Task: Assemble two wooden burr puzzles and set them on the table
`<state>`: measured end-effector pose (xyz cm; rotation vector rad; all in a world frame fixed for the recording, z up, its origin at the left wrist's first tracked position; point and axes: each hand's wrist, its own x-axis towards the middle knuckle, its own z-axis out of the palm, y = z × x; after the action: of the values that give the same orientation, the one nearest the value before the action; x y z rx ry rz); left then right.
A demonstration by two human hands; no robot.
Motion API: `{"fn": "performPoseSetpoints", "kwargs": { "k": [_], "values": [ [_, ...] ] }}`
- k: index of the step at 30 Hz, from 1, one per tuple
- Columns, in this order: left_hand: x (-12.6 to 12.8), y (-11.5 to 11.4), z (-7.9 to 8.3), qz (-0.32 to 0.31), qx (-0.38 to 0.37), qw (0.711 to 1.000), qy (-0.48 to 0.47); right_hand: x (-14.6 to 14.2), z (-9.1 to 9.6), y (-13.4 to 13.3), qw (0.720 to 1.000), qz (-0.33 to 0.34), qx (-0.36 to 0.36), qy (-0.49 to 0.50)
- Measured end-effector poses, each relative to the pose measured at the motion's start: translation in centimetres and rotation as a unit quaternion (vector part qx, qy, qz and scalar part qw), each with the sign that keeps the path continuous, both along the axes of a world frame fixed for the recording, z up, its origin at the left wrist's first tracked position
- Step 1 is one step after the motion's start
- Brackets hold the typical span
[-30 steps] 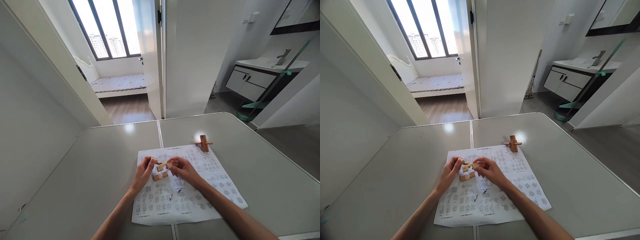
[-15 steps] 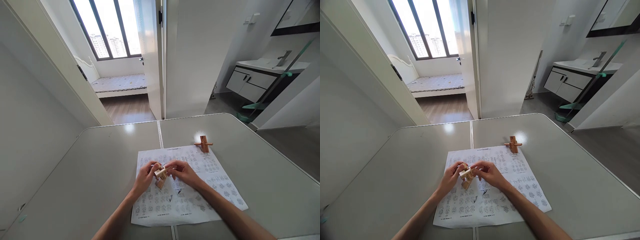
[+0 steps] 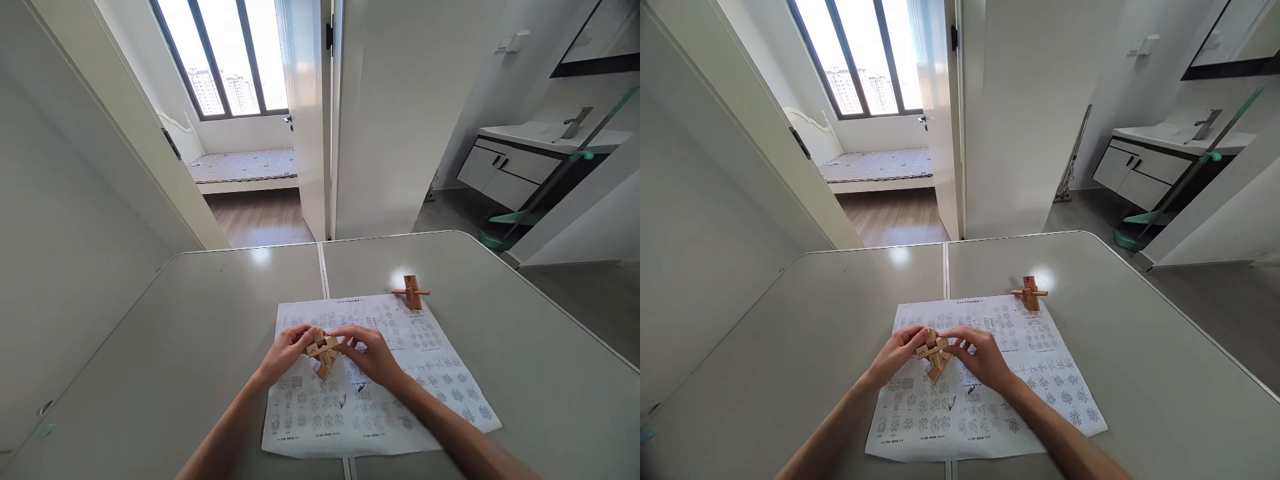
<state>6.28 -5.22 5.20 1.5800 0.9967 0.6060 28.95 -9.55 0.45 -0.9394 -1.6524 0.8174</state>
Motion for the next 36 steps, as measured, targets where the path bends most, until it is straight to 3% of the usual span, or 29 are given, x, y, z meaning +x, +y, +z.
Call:
{"fn": "performPoseSetpoints", "kwargs": {
  "k": [9, 15, 26, 32, 36],
  "values": [
    [-0.1, 0.1, -0.5, 0.001, 0.008, 1.0, 0.009, 0.1, -0.4, -0.5, 0.99, -0.019, 0.112, -0.082],
    [0.2, -0.3, -0.9, 0.038, 0.001, 0.999, -0.017, 0.3, -0.3, -0.5, 0.977, -0.02, 0.163, -0.137],
    [0.5, -0.7, -1.4, 0.06, 0.004, 0.997, -0.049, 0.4, -0.2, -0.6, 0.976, -0.035, 0.143, -0.159],
    [0.4, -0.8, -1.6, 0.025, -0.018, 0.994, -0.102, 0.4, -0.7, -0.5, 0.981, -0.049, 0.127, -0.139],
    [0.3, -0.7, -1.7, 0.021, 0.018, 0.996, -0.09, 0.3, -0.9, -0.4, 0.986, -0.055, 0.106, -0.115]
  ]
}}
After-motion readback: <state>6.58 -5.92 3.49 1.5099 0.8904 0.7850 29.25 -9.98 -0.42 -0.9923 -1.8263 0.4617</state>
